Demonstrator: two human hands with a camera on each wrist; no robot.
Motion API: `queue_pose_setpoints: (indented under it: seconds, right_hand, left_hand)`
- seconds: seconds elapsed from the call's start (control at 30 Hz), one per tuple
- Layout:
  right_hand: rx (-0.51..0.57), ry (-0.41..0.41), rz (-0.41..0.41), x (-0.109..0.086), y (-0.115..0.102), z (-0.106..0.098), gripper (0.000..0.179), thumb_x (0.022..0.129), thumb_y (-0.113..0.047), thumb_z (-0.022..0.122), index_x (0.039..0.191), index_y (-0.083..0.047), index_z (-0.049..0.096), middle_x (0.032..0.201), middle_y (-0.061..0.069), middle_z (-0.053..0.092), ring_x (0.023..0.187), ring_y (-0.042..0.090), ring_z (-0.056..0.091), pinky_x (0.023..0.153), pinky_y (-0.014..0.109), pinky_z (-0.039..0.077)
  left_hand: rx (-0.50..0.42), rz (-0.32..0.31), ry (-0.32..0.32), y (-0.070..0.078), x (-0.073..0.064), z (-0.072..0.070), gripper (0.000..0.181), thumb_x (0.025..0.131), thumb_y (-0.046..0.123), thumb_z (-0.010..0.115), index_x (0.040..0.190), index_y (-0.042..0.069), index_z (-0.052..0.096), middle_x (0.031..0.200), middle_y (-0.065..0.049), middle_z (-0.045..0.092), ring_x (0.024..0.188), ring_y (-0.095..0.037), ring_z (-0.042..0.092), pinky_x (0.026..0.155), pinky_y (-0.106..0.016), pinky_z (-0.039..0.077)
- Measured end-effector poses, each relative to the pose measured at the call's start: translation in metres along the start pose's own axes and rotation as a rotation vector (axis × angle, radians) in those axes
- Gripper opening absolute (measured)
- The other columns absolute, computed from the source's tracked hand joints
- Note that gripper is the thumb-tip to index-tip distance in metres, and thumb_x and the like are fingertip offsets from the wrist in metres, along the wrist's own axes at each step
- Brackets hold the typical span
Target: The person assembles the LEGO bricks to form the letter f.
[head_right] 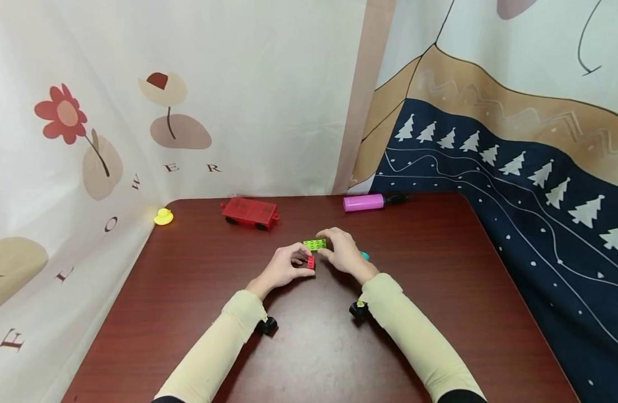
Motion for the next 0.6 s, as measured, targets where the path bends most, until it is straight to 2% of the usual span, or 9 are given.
queue_pose_setpoints:
  seconds: [0.13, 0.23, 0.33, 0.6]
  right_hand:
    - [-0.036, -0.056, 0.007, 0.010, 0.002, 0.012, 0.040, 0.094, -0.011, 0.080, 0.132, -0.003, 0.070, 0.132, 0.015, 0.069, 0.127, 0.033, 0.062, 0.108, 0.051, 0.049]
    - [-0.056, -0.081, 0.013, 0.017, 0.004, 0.020, 0.040, 0.094, -0.012, 0.081, 0.132, -0.002, 0.070, 0.132, 0.015, 0.069, 0.129, 0.034, 0.061, 0.110, 0.052, 0.048]
    - [-0.079, -0.098, 0.009, 0.021, 0.005, 0.027, 0.040, 0.093, -0.013, 0.081, 0.131, -0.002, 0.071, 0.130, 0.016, 0.070, 0.127, 0.034, 0.062, 0.109, 0.051, 0.049]
    - [-0.153, -0.103, -0.024, 0.027, 0.005, 0.035, 0.041, 0.090, -0.016, 0.085, 0.126, -0.001, 0.073, 0.121, 0.016, 0.073, 0.115, 0.035, 0.065, 0.103, 0.051, 0.048]
  left_hand:
    - [-0.033, -0.035, 0.024, -0.008, -0.003, -0.002, 0.039, 0.079, 0.014, 0.095, 0.108, 0.013, 0.068, 0.102, -0.002, 0.076, 0.098, -0.016, 0.073, 0.086, -0.030, 0.059]
    - [-0.061, -0.042, 0.039, -0.011, -0.004, -0.002, 0.040, 0.078, 0.014, 0.095, 0.108, 0.014, 0.069, 0.102, -0.002, 0.077, 0.099, -0.018, 0.073, 0.086, -0.034, 0.059]
    - [-0.083, -0.039, 0.045, -0.011, -0.005, -0.002, 0.040, 0.077, 0.011, 0.095, 0.107, 0.013, 0.069, 0.102, -0.003, 0.077, 0.099, -0.020, 0.074, 0.085, -0.036, 0.059]
    - [-0.089, -0.058, 0.052, -0.010, -0.004, -0.001, 0.040, 0.076, 0.010, 0.095, 0.106, 0.013, 0.069, 0.103, -0.003, 0.077, 0.098, -0.017, 0.073, 0.082, -0.030, 0.058]
Point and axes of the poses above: each hand's wrist, its own x-axis towards the middle knuckle, its own z-axis out of the palm, y = z × x, the point moved 10 cm from there along x, towards the middle knuckle
